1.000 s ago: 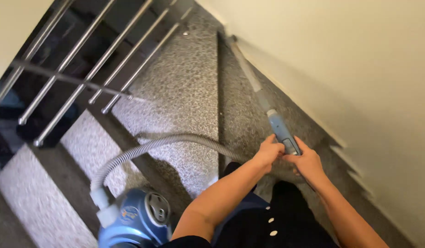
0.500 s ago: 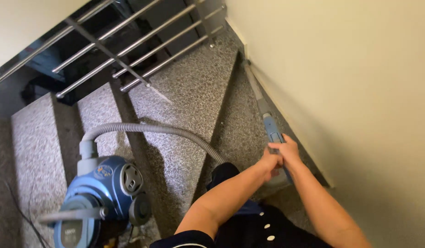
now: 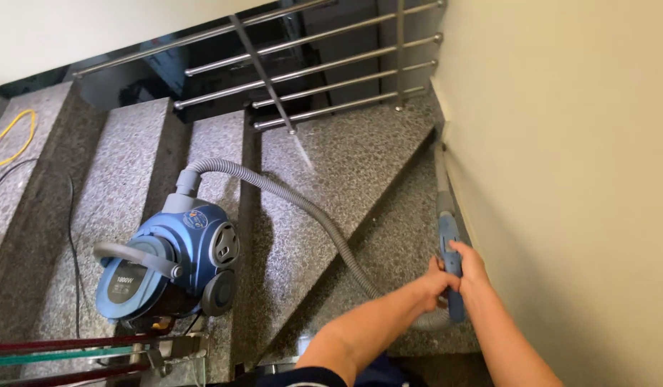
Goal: Vacuuming the steps of a granite staircase using a canister vacuum and attachments.
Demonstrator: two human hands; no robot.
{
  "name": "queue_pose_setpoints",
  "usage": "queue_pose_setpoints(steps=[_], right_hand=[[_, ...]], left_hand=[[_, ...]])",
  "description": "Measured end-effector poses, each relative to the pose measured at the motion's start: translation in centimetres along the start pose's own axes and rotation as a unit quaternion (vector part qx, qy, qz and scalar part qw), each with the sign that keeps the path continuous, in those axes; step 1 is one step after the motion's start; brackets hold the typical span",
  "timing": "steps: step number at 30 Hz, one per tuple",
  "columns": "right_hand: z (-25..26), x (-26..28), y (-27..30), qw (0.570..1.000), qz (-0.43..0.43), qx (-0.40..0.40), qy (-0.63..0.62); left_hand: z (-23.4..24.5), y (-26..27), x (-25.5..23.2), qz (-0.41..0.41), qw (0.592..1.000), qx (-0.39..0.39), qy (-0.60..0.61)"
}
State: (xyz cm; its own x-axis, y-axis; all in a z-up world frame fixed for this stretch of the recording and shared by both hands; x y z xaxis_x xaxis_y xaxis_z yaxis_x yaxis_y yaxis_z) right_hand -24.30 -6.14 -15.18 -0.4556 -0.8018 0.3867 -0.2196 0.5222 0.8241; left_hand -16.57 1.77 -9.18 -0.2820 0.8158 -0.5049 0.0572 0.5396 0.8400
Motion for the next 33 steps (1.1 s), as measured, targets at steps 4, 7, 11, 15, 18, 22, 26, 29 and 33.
queue_pose_setpoints(steps=[4,7,11,15,18,22,26,29,33], right_hand=[[-2.7,1.0,3.2,0.996,-0.010,0.077,0.032],[-3.1,2.5,4.6,0.975,0.018,0.036,0.217],[-0.8,2.9,-1.4,0.920,0.081,0.034,0.383],[1.3,2.3,-12.0,0.871,0.244,0.031,0.426],[-4.4,3.0,-10.6,0.874,0.220,0.030,0.432],[-8.7,3.0,-9.1,0.913,0.093,-0.021,0.397],[-7.5,1.4,-13.6,0.950,0.099,0.003,0.297],[-6.4,0.1,-14.3,0.965,0.072,-0.005,0.254],[-4.6,-2.2,-15.2,0.973,0.083,-0.015,0.215]], left_hand=[[0.9,-5.6,3.5,-0.099,0.992,-0.062,0.052],[0.7,-3.6,2.5,-0.107,0.983,-0.098,0.116],[1.0,-2.9,3.1,-0.108,0.973,-0.120,0.163],[1.5,-0.3,2.0,-0.097,0.974,-0.125,0.164],[1.8,1.5,1.0,-0.077,0.979,-0.114,0.152],[2.5,0.6,2.2,-0.091,0.981,-0.094,0.143],[3.2,0.7,2.0,-0.095,0.981,-0.087,0.146],[4.0,0.5,3.4,-0.079,0.982,-0.089,0.148],[4.8,1.7,4.9,-0.080,0.983,-0.083,0.146]])
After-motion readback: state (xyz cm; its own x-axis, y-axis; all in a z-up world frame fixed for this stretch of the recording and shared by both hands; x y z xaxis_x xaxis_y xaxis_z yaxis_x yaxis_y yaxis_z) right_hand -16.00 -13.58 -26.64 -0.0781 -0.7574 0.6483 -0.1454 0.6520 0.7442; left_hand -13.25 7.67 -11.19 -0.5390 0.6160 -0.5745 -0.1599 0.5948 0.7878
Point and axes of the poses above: each hand's wrist, its own y-axis away from the middle knuckle, its own z-axis out of the back of the hand, x = y × z, the point moved 4 cm from there along -y, towards the middle knuckle, and after that the axes turned 8 degrees about -y, right-handed, at the moved point
